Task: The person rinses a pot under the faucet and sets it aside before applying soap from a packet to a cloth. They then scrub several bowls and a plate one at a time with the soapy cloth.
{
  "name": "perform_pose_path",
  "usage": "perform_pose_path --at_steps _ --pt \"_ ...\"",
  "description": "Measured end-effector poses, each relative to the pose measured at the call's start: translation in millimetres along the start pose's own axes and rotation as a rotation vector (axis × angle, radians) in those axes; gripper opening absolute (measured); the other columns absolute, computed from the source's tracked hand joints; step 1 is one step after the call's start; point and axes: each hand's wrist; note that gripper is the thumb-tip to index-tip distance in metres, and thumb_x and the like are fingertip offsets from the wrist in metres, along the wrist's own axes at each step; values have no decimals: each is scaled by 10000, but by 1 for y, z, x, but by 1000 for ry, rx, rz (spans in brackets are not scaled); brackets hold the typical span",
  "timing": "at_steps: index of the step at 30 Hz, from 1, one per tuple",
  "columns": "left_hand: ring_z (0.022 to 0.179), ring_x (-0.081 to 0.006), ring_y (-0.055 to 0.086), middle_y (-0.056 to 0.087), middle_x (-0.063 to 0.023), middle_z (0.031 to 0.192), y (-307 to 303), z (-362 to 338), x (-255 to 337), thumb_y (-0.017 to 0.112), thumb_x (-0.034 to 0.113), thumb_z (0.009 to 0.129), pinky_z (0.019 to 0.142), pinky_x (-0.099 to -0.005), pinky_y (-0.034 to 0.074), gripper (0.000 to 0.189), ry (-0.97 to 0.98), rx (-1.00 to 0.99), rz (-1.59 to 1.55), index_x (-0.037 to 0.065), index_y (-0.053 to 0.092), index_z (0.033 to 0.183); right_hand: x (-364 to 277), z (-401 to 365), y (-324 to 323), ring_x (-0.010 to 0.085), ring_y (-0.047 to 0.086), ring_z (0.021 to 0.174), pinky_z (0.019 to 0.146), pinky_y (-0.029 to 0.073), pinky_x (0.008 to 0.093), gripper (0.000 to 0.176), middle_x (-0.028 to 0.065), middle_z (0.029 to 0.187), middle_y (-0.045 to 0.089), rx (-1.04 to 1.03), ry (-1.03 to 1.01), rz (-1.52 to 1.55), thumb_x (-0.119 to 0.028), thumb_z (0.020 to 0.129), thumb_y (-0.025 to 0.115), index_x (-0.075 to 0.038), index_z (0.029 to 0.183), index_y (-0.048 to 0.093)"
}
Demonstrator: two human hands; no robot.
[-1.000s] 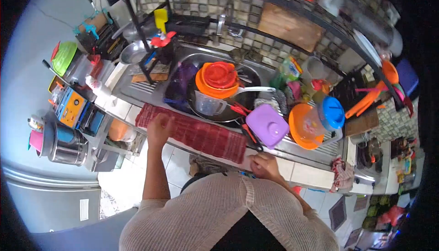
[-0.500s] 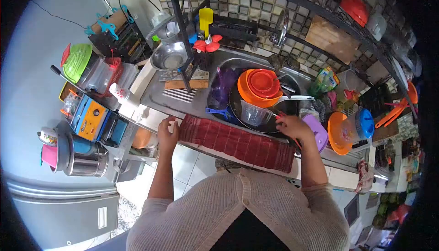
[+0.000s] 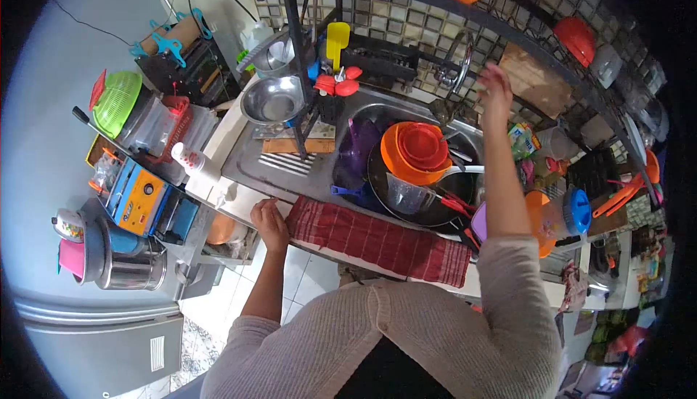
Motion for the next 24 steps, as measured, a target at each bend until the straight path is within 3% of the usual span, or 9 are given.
perform_pose_path --at_steps 6,8,10,12,13,14,16,20,24 --pt "855 -167 502 530 -82 983 4 3 -4 483 116 917 769 -302 427 199 -538 219 -558 -1 510 1077 48 22 15 111 516 754 701 415 284 272 -35 889 556 -154 424 95 -347 909 553 -139 1084 577" --pt "809 -143 484 510 -60 933 5 15 17 484 135 919 726 -282 425 223 -504 256 -581 4 493 1099 60 1 13 118 493 745 704 408 278 199 -19 864 545 -81 502 119 -301 920 530 -142 1032 576" --pt "749 -133 473 505 -66 885 3 31 71 505 154 909 677 -258 416 233 -423 163 -732 4 494 1087 84 -57 16 111 467 716 683 402 270 156 -2 809 529 -109 262 17 -263 925 509 -128 973 573" --pt "817 -129 511 551 -84 926 0 53 141 517 133 877 723 -254 418 221 -353 39 -1019 -9 535 1046 67 -144 47 113 490 697 656 407 248 143 24 782 530 -237 529 111 -214 917 503 -101 979 565" --pt "790 -137 523 559 -87 893 0 69 182 538 135 860 696 -262 424 211 -175 51 -1167 -13 553 1010 35 -180 52 111 530 768 694 452 263 182 20 819 556 -634 819 426 -215 919 494 -91 1039 552" --pt "762 -146 534 568 -90 861 2 85 219 559 136 843 668 -269 429 202 12 59 -1303 -18 570 973 44 -221 59 121 556 877 761 485 295 230 28 891 575 -942 429 360 -241 930 470 -84 1084 536" --pt "698 -185 551 574 -73 785 9 109 269 613 134 772 628 -307 445 191 239 0 -1321 29 612 931 -11 -246 63 148 561 944 831 481 308 223 54 971 569 -975 386 655 -230 919 483 -83 1076 542" --pt "658 -221 557 564 -16 736 29 120 307 694 195 654 588 -344 453 290 641 -92 -928 145 642 935 -10 -242 51 211 583 980 879 472 357 311 121 1110 582 -1515 1524 985 -261 918 480 -22 1105 548" --pt "620 -190 548 525 22 687 56 81 342 719 247 627 546 -331 446 258 999 -107 -849 194 630 864 15 -222 2 183 572 966 858 470 324 274 100 1072 570 -1588 1441 929 -241 909 490 -36 1077 557"
Point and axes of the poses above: each hand's wrist, its own z-axis towards the middle knuckle, its own y-axis out of the palm, x = y × z
